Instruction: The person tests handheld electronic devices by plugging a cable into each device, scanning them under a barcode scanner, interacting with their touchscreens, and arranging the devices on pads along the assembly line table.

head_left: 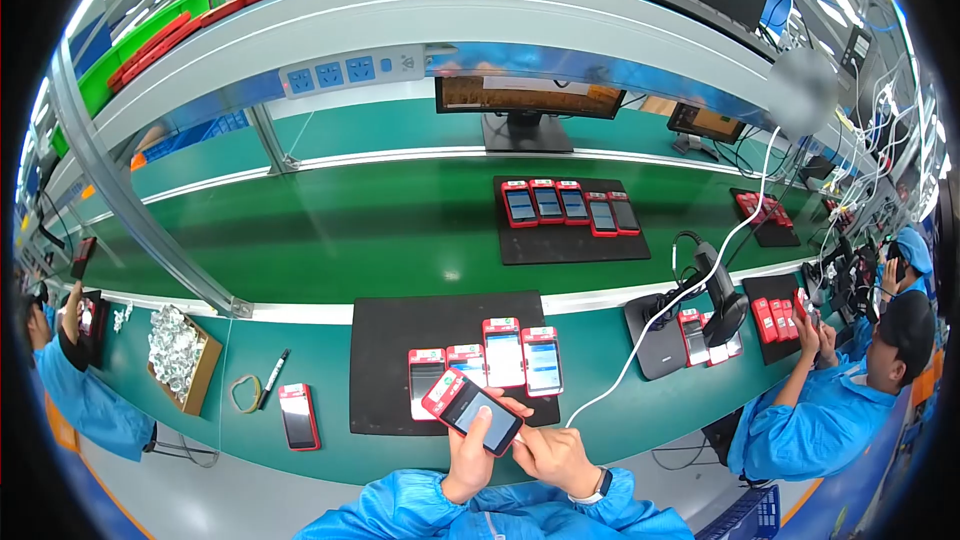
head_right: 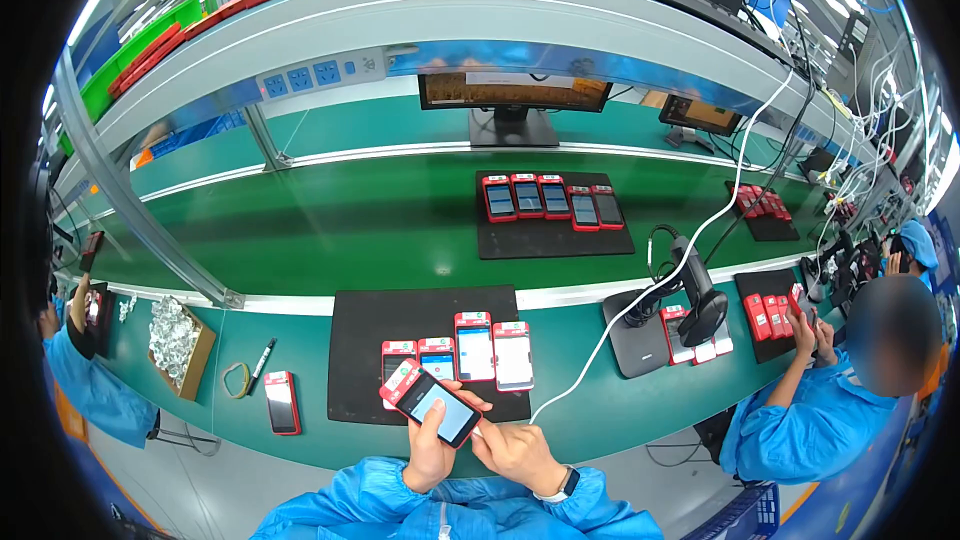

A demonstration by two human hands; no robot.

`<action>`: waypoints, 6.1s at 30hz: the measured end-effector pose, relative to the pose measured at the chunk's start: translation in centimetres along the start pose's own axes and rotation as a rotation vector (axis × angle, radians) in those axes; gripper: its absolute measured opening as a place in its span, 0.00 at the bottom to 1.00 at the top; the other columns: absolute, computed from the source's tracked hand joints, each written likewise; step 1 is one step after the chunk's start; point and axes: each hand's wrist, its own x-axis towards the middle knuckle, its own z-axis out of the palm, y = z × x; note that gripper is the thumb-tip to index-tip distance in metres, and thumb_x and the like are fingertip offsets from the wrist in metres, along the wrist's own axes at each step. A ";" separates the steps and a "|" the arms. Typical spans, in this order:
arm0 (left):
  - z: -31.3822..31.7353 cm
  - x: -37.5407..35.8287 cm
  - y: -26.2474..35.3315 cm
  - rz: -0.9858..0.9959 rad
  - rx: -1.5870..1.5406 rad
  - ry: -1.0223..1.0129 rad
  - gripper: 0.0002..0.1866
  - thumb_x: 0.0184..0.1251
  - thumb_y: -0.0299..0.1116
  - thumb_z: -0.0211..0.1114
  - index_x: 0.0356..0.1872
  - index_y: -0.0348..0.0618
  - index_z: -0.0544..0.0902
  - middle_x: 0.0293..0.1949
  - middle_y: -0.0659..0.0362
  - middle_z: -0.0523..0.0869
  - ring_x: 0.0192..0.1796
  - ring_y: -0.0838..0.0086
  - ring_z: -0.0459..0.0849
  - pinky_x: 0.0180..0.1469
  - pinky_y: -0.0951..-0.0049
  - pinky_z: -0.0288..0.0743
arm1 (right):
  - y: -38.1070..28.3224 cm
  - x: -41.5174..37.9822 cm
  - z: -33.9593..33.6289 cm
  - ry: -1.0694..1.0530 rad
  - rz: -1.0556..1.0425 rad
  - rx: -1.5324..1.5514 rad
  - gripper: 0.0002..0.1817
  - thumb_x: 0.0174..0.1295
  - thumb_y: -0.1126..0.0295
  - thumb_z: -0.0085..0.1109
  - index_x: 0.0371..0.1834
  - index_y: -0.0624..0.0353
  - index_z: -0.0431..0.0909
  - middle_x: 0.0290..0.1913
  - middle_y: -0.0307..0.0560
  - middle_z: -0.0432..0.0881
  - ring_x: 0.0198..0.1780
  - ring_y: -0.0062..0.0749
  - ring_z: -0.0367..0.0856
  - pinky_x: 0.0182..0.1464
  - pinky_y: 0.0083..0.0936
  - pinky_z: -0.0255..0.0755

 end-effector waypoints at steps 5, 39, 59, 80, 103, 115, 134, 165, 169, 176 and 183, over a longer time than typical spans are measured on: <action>0.4 -0.2 0.5 0.010 0.006 -0.005 0.21 0.82 0.41 0.56 0.64 0.34 0.74 0.48 0.42 0.89 0.53 0.50 0.91 0.59 0.52 0.86 | 0.2 -0.3 0.2 0.000 -0.014 0.013 0.12 0.65 0.71 0.71 0.48 0.65 0.83 0.20 0.41 0.81 0.21 0.34 0.84 0.25 0.32 0.78; 16.2 17.7 -3.6 1.332 1.903 -1.059 0.20 0.65 0.52 0.75 0.37 0.44 0.84 0.28 0.60 0.84 0.40 0.65 0.86 0.37 0.61 0.82 | 10.6 -12.4 -13.0 0.411 0.346 -0.407 0.21 0.52 0.71 0.80 0.53 0.53 0.91 0.65 0.65 0.82 0.55 0.59 0.88 0.55 0.42 0.85; 17.9 11.3 -1.6 1.350 1.596 -1.111 0.28 0.64 0.33 0.67 0.67 0.42 0.80 0.57 0.49 0.84 0.67 0.55 0.82 0.68 0.51 0.77 | 7.9 -10.6 -14.0 0.417 0.394 -0.038 0.20 0.52 0.73 0.79 0.51 0.56 0.91 0.63 0.65 0.85 0.60 0.60 0.88 0.62 0.43 0.84; 2.3 -0.8 -0.5 0.192 -0.045 -0.056 0.29 0.76 0.36 0.60 0.72 0.32 0.70 0.53 0.45 0.83 0.57 0.57 0.85 0.65 0.48 0.80 | -2.8 -0.2 -3.2 -0.004 0.263 0.198 0.18 0.59 0.75 0.73 0.53 0.68 0.82 0.43 0.57 0.87 0.45 0.53 0.88 0.51 0.43 0.82; 2.9 1.7 3.4 0.705 1.003 -0.642 0.35 0.58 0.40 0.84 0.66 0.39 0.83 0.50 0.53 0.84 0.53 0.60 0.85 0.60 0.61 0.80 | 0.1 -1.4 -7.2 0.376 0.224 0.280 0.24 0.65 0.60 0.69 0.60 0.63 0.83 0.62 0.63 0.83 0.60 0.60 0.84 0.63 0.50 0.79; 10.7 4.1 3.8 0.796 1.646 -1.232 0.51 0.59 0.50 0.78 0.85 0.61 0.65 0.42 0.55 0.79 0.44 0.60 0.85 0.43 0.59 0.81 | 3.0 -5.8 -12.5 -0.029 0.014 -0.038 0.22 0.53 0.67 0.81 0.53 0.48 0.91 0.64 0.66 0.81 0.52 0.56 0.87 0.54 0.44 0.84; 19.0 20.1 -7.4 1.415 1.976 -0.926 0.03 0.57 0.29 0.69 0.32 0.45 0.86 0.32 0.59 0.85 0.42 0.65 0.85 0.45 0.65 0.77 | 18.6 -11.5 -12.6 0.399 0.422 -0.484 0.22 0.58 0.66 0.80 0.57 0.52 0.90 0.67 0.63 0.82 0.54 0.57 0.87 0.56 0.42 0.84; 8.9 3.2 7.5 1.021 1.674 -1.124 0.21 0.62 0.31 0.70 0.57 0.41 0.85 0.36 0.62 0.82 0.42 0.73 0.83 0.48 0.70 0.76 | -0.4 -6.2 -10.2 0.296 -0.028 -0.040 0.21 0.50 0.53 0.83 0.47 0.45 0.93 0.51 0.72 0.89 0.43 0.55 0.94 0.43 0.36 0.90; 8.7 3.0 8.0 1.007 1.718 -1.117 0.22 0.63 0.31 0.69 0.59 0.42 0.84 0.36 0.62 0.81 0.42 0.73 0.83 0.48 0.71 0.76 | -0.8 -6.2 -9.6 0.309 -0.006 -0.033 0.21 0.51 0.53 0.83 0.47 0.46 0.93 0.52 0.72 0.89 0.43 0.56 0.94 0.43 0.36 0.90; 8.6 2.8 8.3 0.979 1.716 -1.116 0.22 0.63 0.31 0.69 0.59 0.41 0.84 0.37 0.62 0.81 0.43 0.72 0.82 0.49 0.70 0.76 | -0.9 -6.1 -9.5 0.308 -0.024 -0.033 0.20 0.50 0.54 0.80 0.46 0.47 0.92 0.52 0.72 0.89 0.42 0.56 0.94 0.41 0.37 0.89; 8.9 2.9 8.4 0.974 1.709 -1.115 0.22 0.62 0.31 0.69 0.59 0.41 0.83 0.41 0.61 0.81 0.46 0.72 0.82 0.50 0.70 0.77 | -0.9 -5.9 -9.4 0.299 -0.011 -0.019 0.22 0.49 0.56 0.82 0.48 0.47 0.93 0.52 0.71 0.89 0.44 0.55 0.94 0.43 0.36 0.89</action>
